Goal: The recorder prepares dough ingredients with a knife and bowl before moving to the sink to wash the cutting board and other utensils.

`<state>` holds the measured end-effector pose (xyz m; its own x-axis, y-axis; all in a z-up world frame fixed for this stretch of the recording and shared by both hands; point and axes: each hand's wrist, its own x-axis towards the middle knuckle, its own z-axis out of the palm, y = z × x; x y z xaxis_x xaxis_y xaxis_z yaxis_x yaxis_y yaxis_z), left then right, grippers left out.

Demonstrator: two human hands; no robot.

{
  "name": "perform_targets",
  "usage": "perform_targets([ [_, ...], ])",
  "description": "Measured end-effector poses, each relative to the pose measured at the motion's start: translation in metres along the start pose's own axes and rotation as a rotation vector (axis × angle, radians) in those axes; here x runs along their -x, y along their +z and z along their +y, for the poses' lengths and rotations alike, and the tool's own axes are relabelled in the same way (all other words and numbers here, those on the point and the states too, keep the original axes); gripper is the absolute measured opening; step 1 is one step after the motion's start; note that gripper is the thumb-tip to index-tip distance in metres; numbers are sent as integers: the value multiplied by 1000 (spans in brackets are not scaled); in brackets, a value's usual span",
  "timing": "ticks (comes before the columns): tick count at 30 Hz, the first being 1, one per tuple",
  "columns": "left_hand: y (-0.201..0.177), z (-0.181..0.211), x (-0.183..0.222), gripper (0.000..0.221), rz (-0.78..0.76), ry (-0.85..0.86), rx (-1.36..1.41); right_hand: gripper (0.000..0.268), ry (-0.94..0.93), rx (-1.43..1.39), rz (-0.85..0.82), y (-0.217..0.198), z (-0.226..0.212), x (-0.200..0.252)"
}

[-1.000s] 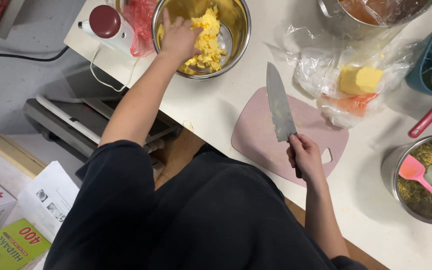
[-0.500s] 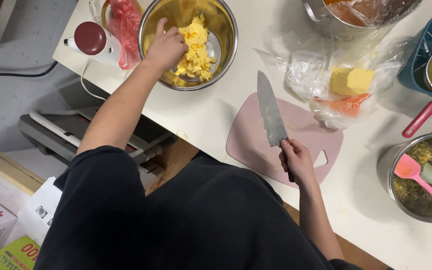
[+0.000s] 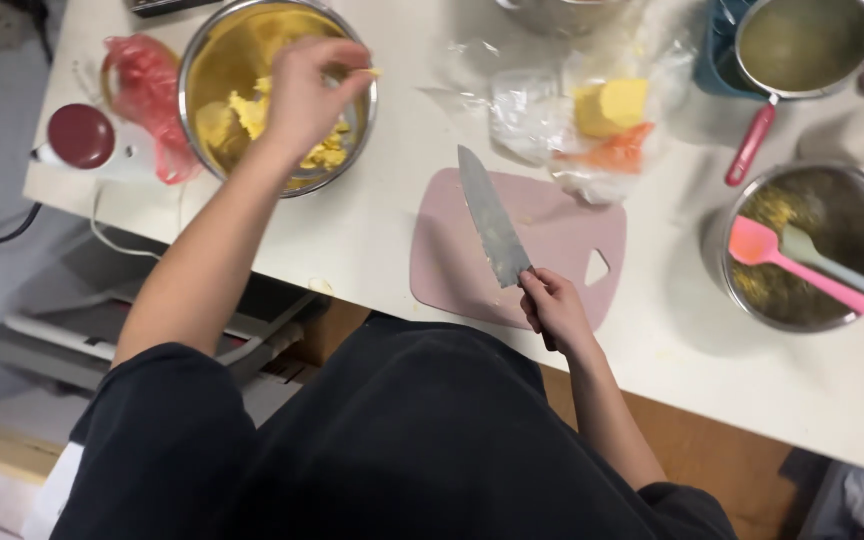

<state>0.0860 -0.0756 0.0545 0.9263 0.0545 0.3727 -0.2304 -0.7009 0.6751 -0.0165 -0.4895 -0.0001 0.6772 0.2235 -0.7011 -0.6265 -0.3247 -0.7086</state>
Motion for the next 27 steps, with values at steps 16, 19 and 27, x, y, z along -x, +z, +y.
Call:
perform_targets([
  [16,393,10,-101,18,23,-448,600,26,14,-163,53,-33,86,-24],
  [19,423,2,-100,17,-21,-583,558,26,64,-227,17,-37,81,-31],
  [27,422,-10,-78,22,-175,-239,299,28,161,-231,-5,-43,58,-46],
])
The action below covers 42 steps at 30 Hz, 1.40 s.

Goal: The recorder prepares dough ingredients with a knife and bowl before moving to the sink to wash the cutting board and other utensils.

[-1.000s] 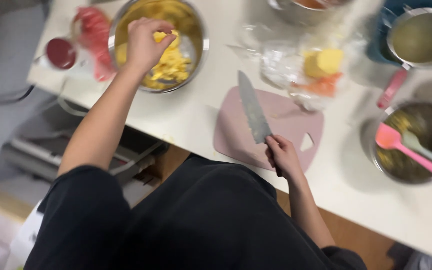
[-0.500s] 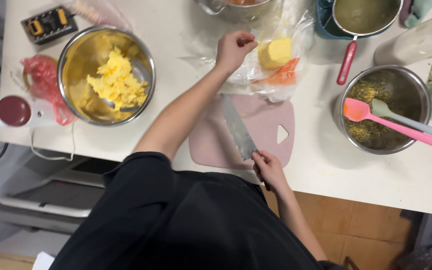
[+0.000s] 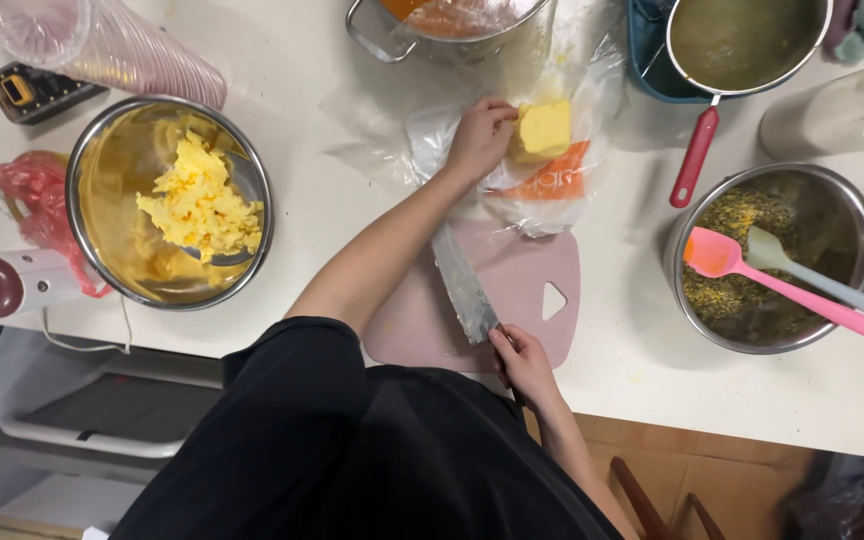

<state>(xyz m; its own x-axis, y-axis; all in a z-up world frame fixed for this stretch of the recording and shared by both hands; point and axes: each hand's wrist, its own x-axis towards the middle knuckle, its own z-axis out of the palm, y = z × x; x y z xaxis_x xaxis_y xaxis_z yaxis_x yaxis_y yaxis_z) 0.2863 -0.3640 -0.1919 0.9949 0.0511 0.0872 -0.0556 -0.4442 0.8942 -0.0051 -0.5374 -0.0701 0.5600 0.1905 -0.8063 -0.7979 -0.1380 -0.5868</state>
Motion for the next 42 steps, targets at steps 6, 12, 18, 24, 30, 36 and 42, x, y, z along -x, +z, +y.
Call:
perform_targets([
  [6,-16,19,8,50,-50,-97,156,24,13,-31,-14,1,1,-7],
  [12,-6,16,7,46,-158,-75,54,26,-30,-6,9,-5,8,-8],
  [18,0,21,2,38,-73,5,40,26,-30,-24,33,-4,4,-2],
  [24,-15,40,8,33,-99,-68,-8,28,-79,-50,16,-6,11,-4],
  [30,-21,37,6,38,28,84,7,29,-58,-13,26,-3,5,-1],
  [36,-19,34,-2,47,-258,35,-35,26,-61,-24,30,-2,7,-3],
  [42,-26,50,7,55,-304,-135,117,25,-81,-38,39,-2,10,-9],
])
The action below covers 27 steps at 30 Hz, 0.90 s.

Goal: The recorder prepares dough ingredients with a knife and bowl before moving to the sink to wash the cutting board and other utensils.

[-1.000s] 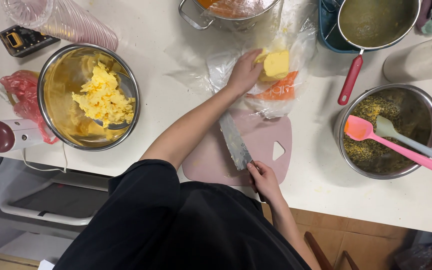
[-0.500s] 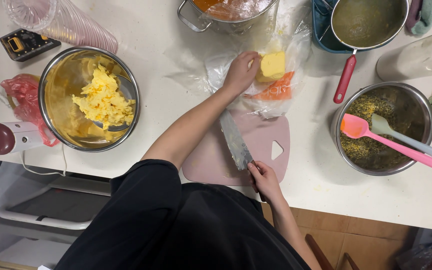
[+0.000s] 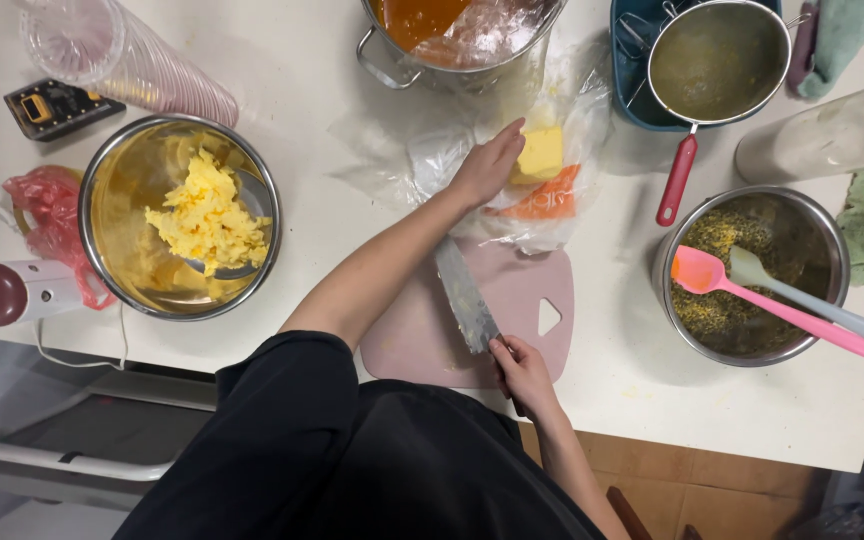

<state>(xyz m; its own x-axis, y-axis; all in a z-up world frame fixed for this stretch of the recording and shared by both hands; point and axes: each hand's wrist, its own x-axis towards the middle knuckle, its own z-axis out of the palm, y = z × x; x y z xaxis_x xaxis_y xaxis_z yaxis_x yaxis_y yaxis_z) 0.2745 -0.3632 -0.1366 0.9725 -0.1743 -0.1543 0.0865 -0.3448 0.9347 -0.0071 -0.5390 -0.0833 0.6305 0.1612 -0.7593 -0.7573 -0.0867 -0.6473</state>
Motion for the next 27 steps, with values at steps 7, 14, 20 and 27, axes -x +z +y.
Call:
perform_targets([
  [7,1,-11,-5,58,52,44,46,28,-4,63,-8,0,0,-5],
  [14,4,-8,0,49,84,-9,57,28,16,44,1,1,-4,1],
  [20,4,3,5,50,132,79,82,29,-4,87,4,0,-6,4],
  [27,-22,32,41,47,194,190,181,27,-68,114,-21,1,-4,6],
])
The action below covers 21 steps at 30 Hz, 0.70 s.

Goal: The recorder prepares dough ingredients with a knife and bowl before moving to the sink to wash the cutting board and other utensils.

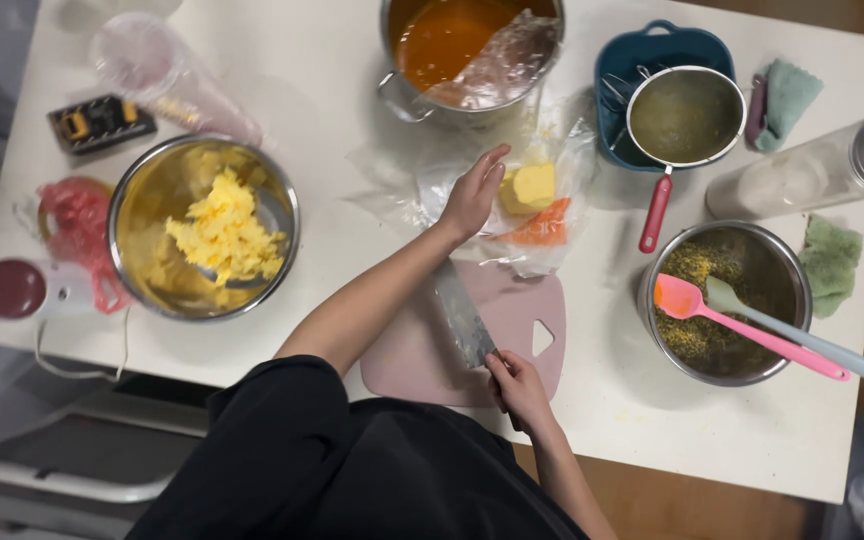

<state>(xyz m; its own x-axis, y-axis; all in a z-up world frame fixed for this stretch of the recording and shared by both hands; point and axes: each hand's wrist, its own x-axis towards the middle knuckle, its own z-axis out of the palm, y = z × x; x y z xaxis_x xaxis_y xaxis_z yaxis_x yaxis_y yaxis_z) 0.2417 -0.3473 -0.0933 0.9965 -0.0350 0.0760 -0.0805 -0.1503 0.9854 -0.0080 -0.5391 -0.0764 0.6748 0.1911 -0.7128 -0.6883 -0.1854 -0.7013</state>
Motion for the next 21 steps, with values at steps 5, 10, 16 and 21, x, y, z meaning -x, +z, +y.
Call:
perform_targets([
  [5,-90,36,84,37,148,135,150,26,-45,77,3,-1,12,-7],
  [10,-199,46,221,29,516,155,-66,28,-104,273,6,15,-27,6],
  [16,-291,39,308,25,881,104,-39,27,-288,395,-138,60,-105,0],
  [21,-361,43,309,24,916,27,-329,26,-433,817,-78,135,-181,15],
])
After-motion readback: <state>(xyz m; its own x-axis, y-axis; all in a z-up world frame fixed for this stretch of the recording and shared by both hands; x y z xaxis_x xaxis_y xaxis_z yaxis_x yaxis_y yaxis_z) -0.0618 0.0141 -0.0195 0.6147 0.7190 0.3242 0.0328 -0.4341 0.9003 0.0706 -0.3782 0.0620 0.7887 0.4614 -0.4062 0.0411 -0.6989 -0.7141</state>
